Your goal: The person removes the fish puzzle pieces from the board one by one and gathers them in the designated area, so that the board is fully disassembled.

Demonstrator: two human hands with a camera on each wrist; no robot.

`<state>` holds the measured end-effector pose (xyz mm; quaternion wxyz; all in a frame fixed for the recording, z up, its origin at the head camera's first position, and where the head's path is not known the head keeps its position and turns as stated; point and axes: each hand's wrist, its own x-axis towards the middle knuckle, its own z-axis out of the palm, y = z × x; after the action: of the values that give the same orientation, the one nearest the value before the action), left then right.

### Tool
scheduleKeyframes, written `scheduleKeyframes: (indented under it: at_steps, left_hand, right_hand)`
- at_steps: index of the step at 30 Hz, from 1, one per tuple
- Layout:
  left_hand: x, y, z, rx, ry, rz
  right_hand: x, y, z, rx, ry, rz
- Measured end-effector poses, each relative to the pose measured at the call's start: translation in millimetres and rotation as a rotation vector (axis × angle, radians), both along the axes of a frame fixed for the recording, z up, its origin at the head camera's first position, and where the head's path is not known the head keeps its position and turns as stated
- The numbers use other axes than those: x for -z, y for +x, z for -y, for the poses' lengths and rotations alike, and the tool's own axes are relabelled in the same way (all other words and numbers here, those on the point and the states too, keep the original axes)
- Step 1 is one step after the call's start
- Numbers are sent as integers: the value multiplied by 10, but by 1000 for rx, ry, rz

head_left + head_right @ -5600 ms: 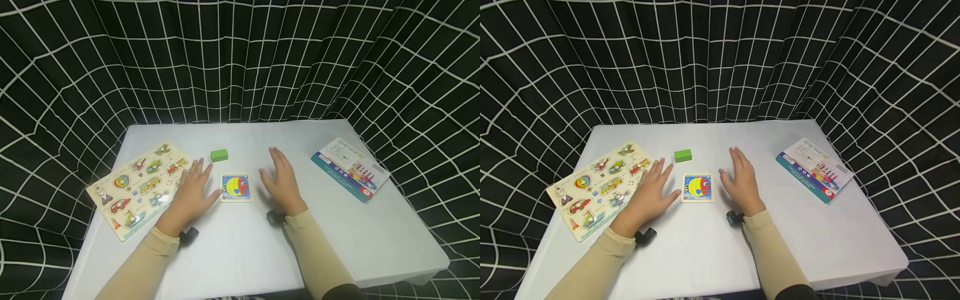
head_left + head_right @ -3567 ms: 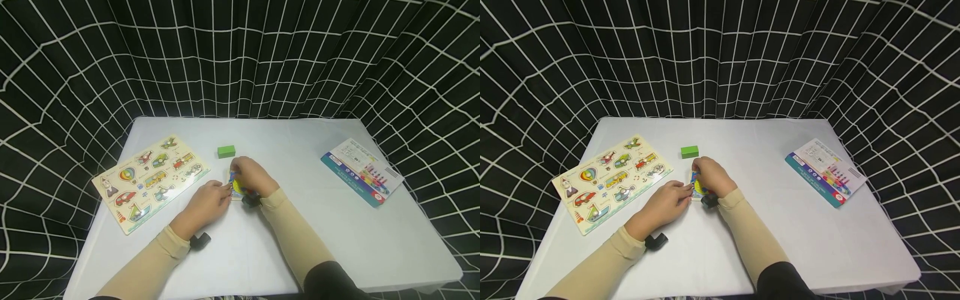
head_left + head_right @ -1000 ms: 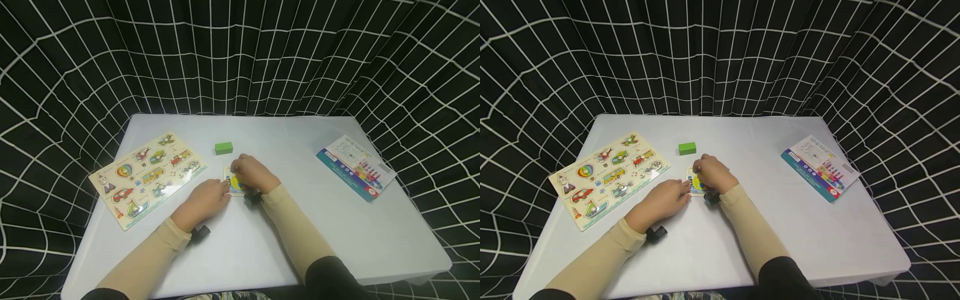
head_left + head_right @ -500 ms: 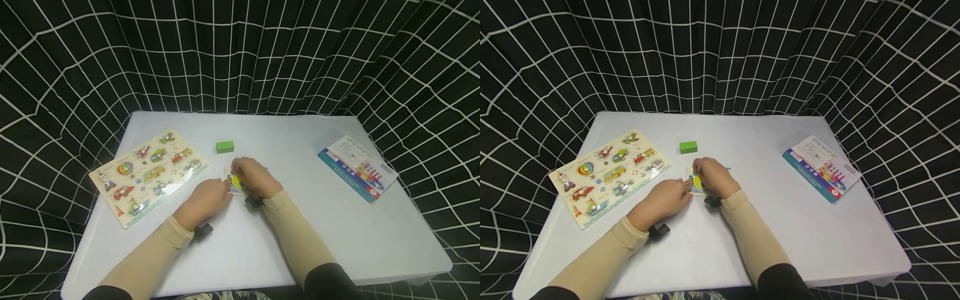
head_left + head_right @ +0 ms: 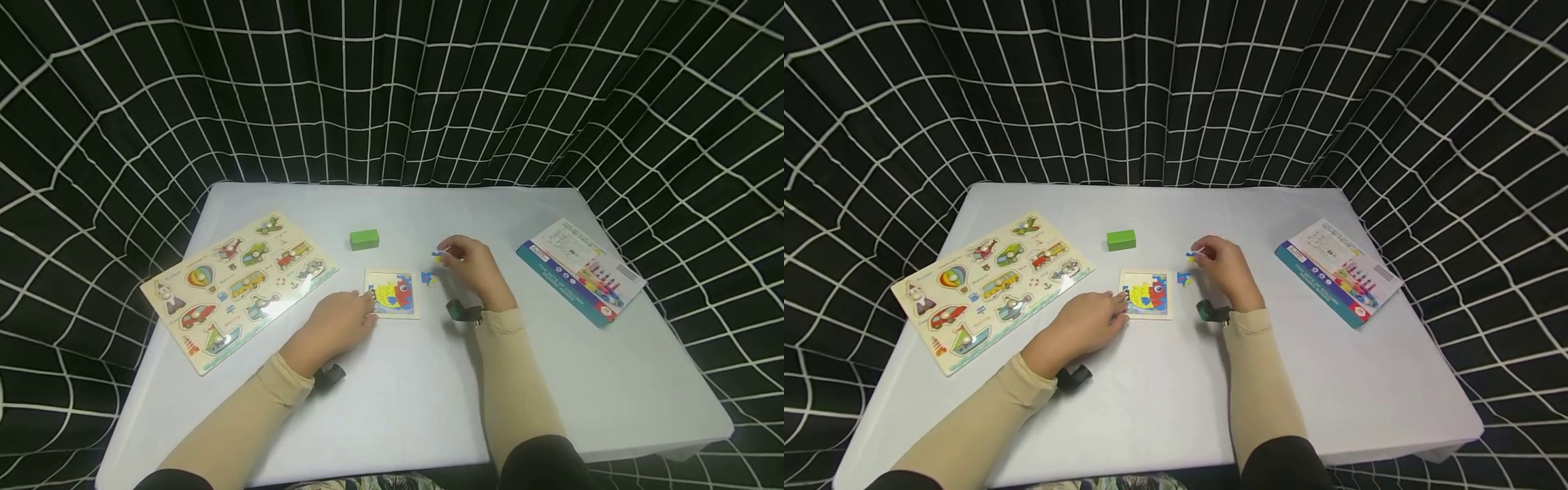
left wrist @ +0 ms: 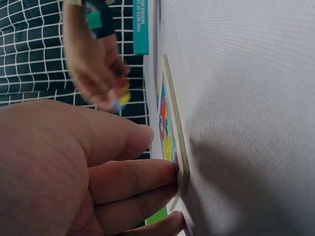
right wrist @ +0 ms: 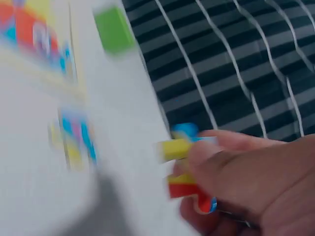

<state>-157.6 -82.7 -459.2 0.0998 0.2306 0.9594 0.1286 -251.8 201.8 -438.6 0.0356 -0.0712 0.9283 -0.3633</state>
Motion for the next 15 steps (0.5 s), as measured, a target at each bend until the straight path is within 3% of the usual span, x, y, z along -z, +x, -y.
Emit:
scheduleKeyframes:
  at_steps: [3,7,10,15]
  left_hand:
    - [-5,8,8,-4,-8,3]
    - [-10,12,17,-9,-13,7]
    - [-5,11,17,-5,-11,4]
    - [-8,14,13,6,-7,-6]
  right_hand:
    - [60,-26,-229,39,18,131]
    - [121,-34,-301,35,17,281]
    - [147,-32,-265,18,21,301]
    - [187,-19,-206,30,60,261]
